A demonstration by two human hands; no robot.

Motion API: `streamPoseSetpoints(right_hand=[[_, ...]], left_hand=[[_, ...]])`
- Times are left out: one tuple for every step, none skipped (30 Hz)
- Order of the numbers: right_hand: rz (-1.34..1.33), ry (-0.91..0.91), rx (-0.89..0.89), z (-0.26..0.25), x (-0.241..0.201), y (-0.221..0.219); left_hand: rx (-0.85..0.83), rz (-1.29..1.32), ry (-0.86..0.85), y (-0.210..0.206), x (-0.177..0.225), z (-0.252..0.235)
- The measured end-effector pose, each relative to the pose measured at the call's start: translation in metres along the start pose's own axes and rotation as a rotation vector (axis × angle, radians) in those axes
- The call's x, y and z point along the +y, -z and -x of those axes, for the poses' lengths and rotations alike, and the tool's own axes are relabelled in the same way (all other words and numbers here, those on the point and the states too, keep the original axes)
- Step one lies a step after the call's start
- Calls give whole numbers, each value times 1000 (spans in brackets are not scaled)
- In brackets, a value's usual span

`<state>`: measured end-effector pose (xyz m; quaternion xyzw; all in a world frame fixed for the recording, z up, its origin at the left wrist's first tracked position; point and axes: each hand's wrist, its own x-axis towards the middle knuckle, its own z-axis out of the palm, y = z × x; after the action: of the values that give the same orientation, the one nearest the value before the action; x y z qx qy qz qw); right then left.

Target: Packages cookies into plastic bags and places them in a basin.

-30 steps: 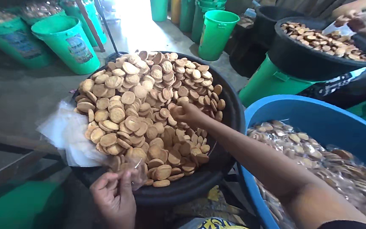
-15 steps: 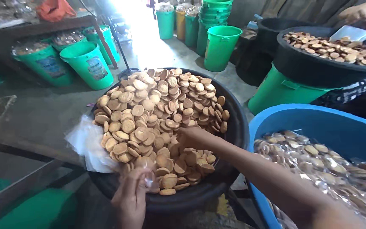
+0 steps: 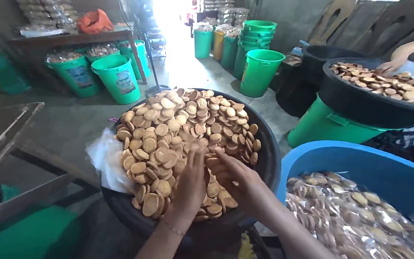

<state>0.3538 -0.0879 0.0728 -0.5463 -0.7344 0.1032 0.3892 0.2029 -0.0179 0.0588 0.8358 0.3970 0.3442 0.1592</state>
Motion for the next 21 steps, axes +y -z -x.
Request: streamPoseSetpoints(right_hand=[[88,-10,15,2,-4,-5],[124,-27,21,3,-5,-10],[93,-55,3,5,-4,-14],[-17,-93,-38,6,-2,-13],[-209,-149,-100,6,1,-10],[-460,-219,-159,6,7,-6],[-728,-290,-186,6,13,-3],[-967,-355,-183,6,16,-3],[-1107,-395,-170,6,16,-5],[-1130,-407,-141,6,12,-8],[-1029,-380,-102,7,7,-14],[-791,-317,-59,8,1,-20],[-512,-227,1,9,-3,-28],[-300,-148,54,10,-6,-33],[-227,-115,79,10,-8,-36],[-300,-133,69,9,-8,-34],[-469,-178,39,7,-5,-28],[-657,-227,27,4,-1,-23],[-760,-245,37,1,2,-21],[-716,-210,60,0,2,-23],[-564,-127,99,0,2,-28]], left_hand=[[38,-2,-47,-7,-1,2],[66,-24,-88,-11,-1,4],[98,-66,-131,-14,-1,8],[123,-110,-172,-15,-2,11],[133,-150,-201,-15,-4,15],[132,-172,-218,-13,-7,19],[120,-169,-220,-9,-11,22],[99,-137,-211,-3,-14,24],[84,-109,-203,1,-17,26],[72,-101,-202,3,-19,27],[81,-125,-212,3,-18,29],[115,-169,-233,0,-16,31],[151,-210,-252,-4,-15,33],[176,-240,-265,-7,-14,36],[199,-251,-272,-10,-13,38],[221,-248,-274,-11,-13,39],[242,-235,-272,-11,-13,39],[256,-220,-266,-9,-12,38],[253,-208,-253,-7,-10,36],[256,-207,-241,-5,-7,35],[270,-220,-230,-5,-2,35]])
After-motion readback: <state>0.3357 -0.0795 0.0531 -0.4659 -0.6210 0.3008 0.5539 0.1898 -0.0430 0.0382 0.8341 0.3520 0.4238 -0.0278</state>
